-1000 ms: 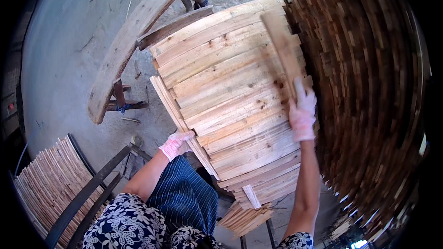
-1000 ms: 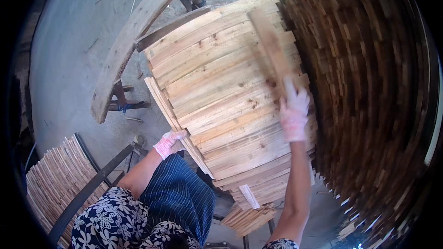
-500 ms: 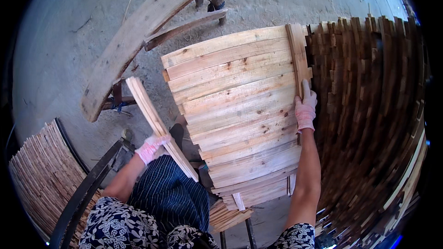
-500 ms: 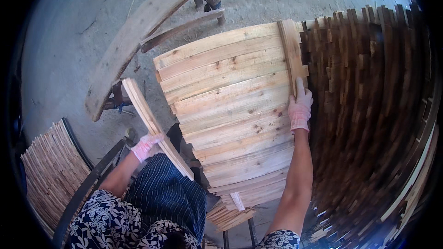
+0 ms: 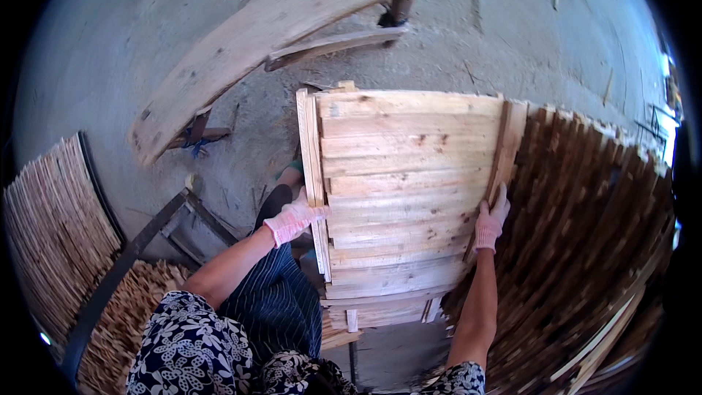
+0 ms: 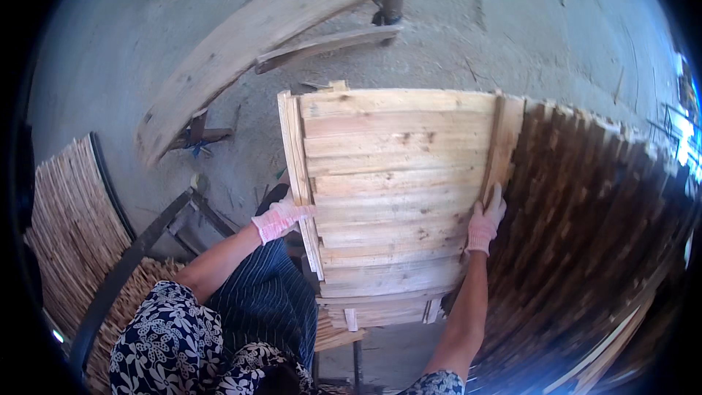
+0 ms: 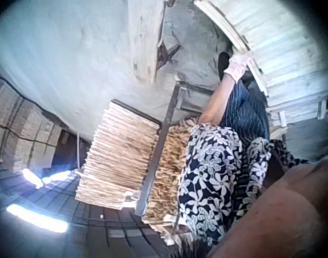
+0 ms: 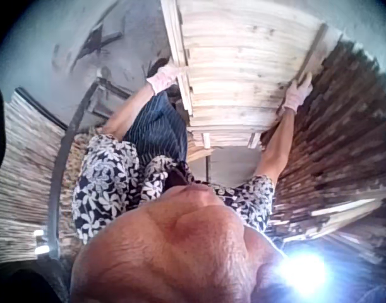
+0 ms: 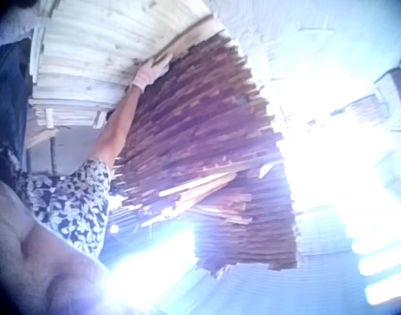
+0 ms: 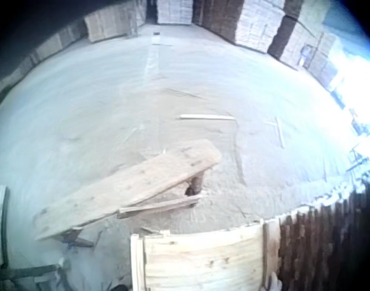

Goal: The person repeatedly picks up small stacks of wooden planks from a pile and places them onto a larger stack on a metal rack. They wear pink gloves and handle the planks by hand, aligning them as they build the stack higher.

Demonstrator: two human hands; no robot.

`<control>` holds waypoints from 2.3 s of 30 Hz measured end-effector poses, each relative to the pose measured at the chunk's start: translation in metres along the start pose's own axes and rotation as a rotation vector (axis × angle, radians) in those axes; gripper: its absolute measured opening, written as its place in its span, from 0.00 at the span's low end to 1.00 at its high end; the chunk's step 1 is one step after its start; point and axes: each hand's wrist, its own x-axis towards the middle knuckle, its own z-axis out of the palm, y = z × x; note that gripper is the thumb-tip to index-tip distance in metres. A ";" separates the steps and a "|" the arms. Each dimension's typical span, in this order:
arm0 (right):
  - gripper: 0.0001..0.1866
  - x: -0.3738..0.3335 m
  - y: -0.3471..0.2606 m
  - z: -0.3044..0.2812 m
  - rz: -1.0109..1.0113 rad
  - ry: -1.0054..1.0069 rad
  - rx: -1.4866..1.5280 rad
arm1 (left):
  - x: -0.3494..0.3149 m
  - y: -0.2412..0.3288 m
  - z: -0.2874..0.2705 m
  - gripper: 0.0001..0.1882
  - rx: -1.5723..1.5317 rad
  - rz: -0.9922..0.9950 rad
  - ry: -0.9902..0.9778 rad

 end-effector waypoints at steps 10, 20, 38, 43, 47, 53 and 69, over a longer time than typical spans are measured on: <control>0.31 0.038 -0.121 -0.041 -0.659 0.184 -0.308 | -0.035 -0.002 0.044 0.59 0.532 -0.003 0.165; 0.42 0.167 -0.277 0.015 -0.259 -0.504 -0.780 | -0.035 0.017 0.002 0.44 0.116 -0.044 0.209; 0.20 0.105 -0.200 0.034 -0.577 0.076 -0.237 | -0.070 0.004 0.041 0.43 0.552 -0.114 0.319; 0.21 0.116 -0.216 0.034 -0.566 0.069 -0.303 | -0.052 0.059 0.068 0.46 0.561 -0.143 0.304; 0.23 0.114 -0.226 0.031 -0.419 -0.046 -0.408 | -0.039 0.074 0.070 0.49 0.660 -0.071 0.213; 0.25 0.082 -0.234 0.060 -0.373 0.262 -0.426 | -0.026 0.055 0.022 0.46 0.626 0.023 0.289; 0.44 -0.375 -0.042 0.129 1.134 0.005 0.388 | -0.074 -0.066 -0.080 0.26 -0.218 -0.270 0.043</control>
